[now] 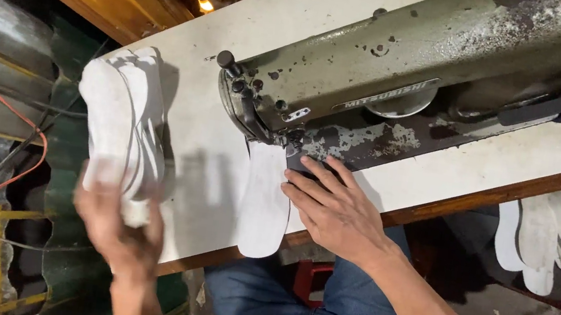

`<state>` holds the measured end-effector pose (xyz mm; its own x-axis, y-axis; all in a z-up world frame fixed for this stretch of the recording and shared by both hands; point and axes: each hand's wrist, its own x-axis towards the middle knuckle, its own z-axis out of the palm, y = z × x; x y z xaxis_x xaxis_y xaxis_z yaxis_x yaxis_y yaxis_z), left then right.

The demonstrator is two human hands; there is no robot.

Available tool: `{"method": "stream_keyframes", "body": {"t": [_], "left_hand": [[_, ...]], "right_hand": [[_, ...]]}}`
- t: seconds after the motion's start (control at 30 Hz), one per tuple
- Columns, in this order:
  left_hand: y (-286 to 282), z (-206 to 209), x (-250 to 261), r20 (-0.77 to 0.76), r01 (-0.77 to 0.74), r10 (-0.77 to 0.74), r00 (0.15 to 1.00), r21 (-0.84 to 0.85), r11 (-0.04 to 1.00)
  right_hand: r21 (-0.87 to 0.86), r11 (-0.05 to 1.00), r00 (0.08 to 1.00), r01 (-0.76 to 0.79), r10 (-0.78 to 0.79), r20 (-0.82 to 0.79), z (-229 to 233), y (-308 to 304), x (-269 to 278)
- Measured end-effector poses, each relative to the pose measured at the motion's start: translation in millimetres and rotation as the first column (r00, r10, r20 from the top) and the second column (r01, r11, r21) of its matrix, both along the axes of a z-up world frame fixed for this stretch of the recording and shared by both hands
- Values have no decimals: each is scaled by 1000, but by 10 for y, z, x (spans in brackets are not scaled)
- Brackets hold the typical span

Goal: Sewing white shoe insoles using an industrial sewing machine at a stitching station.

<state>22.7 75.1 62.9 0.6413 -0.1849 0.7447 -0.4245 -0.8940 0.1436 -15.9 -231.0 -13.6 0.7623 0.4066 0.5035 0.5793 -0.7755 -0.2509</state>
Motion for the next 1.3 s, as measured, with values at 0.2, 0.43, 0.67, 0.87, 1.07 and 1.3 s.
{"method": "stream_keyframes", "body": {"t": [0.2,0.43,0.67,0.87,1.07,1.3], "left_hand": [[-484,-442,-445,-635,408,-431,641,-194,892],[-551,-473,-617,-588,409,-373,718,-78,909],[-738,-554,-638,-511,395,-363,780,-48,917],[-758,-587,-623,-517,381,-341,785,-31,924],[-747,-558,-549,-523,387,-344,780,-29,922],[-769,-550,-513,-537,369,-333,775,-43,928]], "right_hand": [[-34,999,1000,16,-17,-21,17,1,-7],[16,999,999,45,-45,5,77,50,-3],[44,995,995,95,-96,35,70,48,-23],[59,993,994,102,-105,42,71,50,-29],[69,992,993,104,-107,40,57,46,-29],[71,992,994,102,-106,42,48,42,-29]]}}
